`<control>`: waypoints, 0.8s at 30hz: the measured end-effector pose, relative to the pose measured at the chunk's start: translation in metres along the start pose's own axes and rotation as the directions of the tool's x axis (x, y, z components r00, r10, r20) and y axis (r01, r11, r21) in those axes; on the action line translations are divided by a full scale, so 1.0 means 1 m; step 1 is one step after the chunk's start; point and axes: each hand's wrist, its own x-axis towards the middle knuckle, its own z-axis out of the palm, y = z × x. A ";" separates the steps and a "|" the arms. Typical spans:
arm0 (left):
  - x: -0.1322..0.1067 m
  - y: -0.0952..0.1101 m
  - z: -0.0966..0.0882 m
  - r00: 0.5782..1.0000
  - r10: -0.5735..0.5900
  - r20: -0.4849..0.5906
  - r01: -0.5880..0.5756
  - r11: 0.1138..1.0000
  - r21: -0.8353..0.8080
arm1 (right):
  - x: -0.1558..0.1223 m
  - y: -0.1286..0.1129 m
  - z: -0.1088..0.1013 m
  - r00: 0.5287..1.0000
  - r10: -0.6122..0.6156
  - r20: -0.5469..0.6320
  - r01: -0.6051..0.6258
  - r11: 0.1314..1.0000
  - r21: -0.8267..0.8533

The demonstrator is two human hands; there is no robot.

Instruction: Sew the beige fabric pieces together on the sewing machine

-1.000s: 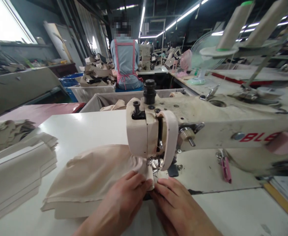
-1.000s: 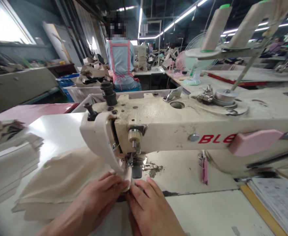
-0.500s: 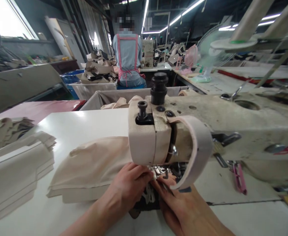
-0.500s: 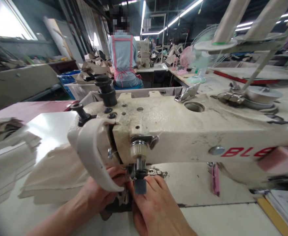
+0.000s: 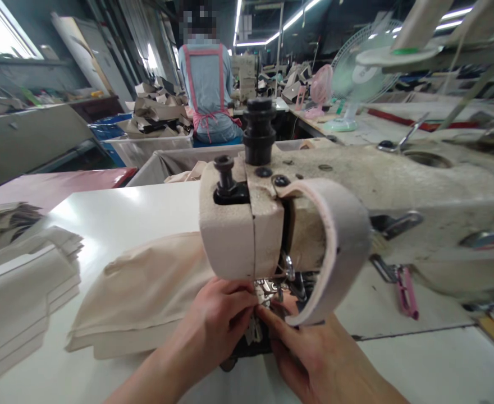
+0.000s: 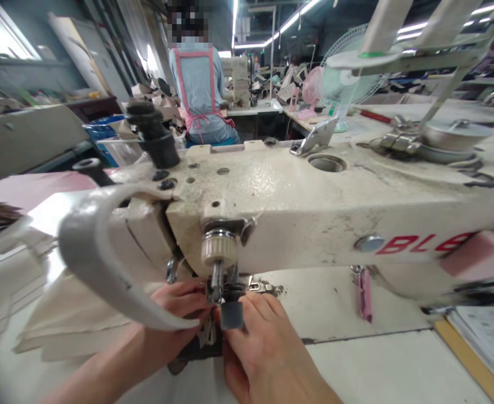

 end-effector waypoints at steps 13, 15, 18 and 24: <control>0.003 0.004 -0.004 0.988 0.152 0.001 -0.149 0.971 0.185 | 0.003 0.004 -0.003 0.998 -0.034 -0.050 0.033 0.999 -0.021; 0.002 0.000 -0.001 0.982 0.181 -0.043 -0.169 0.963 0.209 | 0.003 0.005 -0.002 1.000 -0.018 -0.012 0.018 0.999 -0.035; 0.000 -0.009 0.006 0.967 0.227 -0.114 -0.196 0.952 0.236 | 0.005 0.006 -0.001 1.000 0.001 0.014 0.000 0.999 -0.038; -0.003 -0.016 0.014 0.961 0.228 -0.159 -0.180 0.946 0.271 | 0.004 0.009 0.001 1.000 -0.028 0.009 0.028 0.999 -0.023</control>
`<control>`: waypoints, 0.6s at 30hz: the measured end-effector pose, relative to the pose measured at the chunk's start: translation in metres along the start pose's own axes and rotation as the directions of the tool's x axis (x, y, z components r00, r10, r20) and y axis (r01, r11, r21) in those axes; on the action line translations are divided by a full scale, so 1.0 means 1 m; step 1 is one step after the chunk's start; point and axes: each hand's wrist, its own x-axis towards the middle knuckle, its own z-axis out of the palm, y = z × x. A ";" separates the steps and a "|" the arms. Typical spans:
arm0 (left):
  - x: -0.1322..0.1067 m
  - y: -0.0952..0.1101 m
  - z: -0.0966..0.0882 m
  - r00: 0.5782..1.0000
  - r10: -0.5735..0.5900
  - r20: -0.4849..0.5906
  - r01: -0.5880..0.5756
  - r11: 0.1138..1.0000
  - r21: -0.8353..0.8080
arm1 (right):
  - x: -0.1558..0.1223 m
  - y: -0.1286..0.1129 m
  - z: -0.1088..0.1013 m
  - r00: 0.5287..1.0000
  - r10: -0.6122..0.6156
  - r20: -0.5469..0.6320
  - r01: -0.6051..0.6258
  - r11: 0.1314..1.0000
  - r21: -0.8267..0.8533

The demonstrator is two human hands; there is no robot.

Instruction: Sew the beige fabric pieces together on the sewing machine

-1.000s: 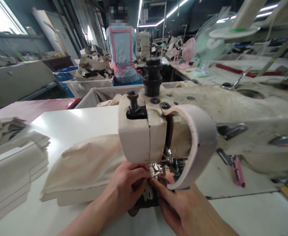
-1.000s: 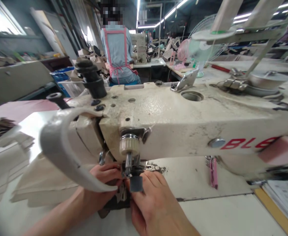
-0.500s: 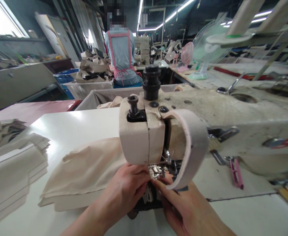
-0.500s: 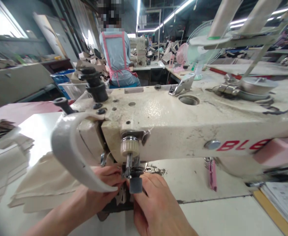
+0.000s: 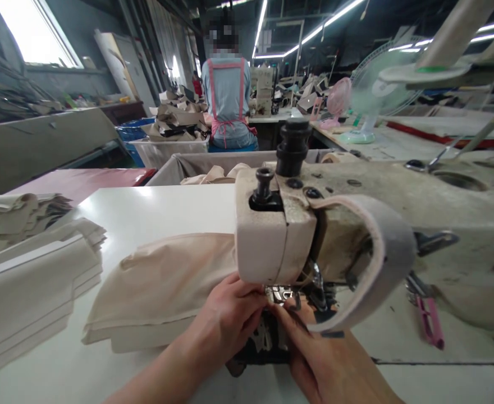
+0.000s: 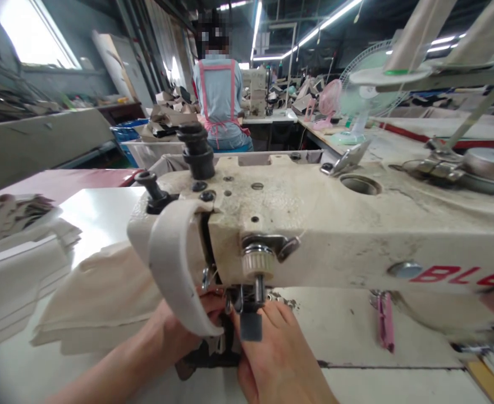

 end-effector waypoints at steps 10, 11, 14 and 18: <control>0.003 -0.001 0.000 0.999 0.014 -0.033 -0.015 0.999 -0.028 | -0.003 0.004 -0.007 0.996 0.080 -0.034 -0.076 0.991 0.113; 0.003 -0.001 0.000 0.999 0.010 -0.033 -0.011 0.999 -0.033 | -0.003 0.004 -0.008 0.995 0.088 -0.038 -0.084 0.991 0.101; 0.004 0.000 -0.002 1.000 0.003 -0.031 -0.004 0.999 -0.048 | -0.004 0.003 -0.007 0.997 0.068 -0.038 -0.066 0.997 0.050; 0.008 0.004 -0.006 0.999 0.012 -0.049 -0.015 0.998 -0.062 | -0.003 0.001 -0.004 0.999 0.046 -0.017 -0.046 0.998 0.039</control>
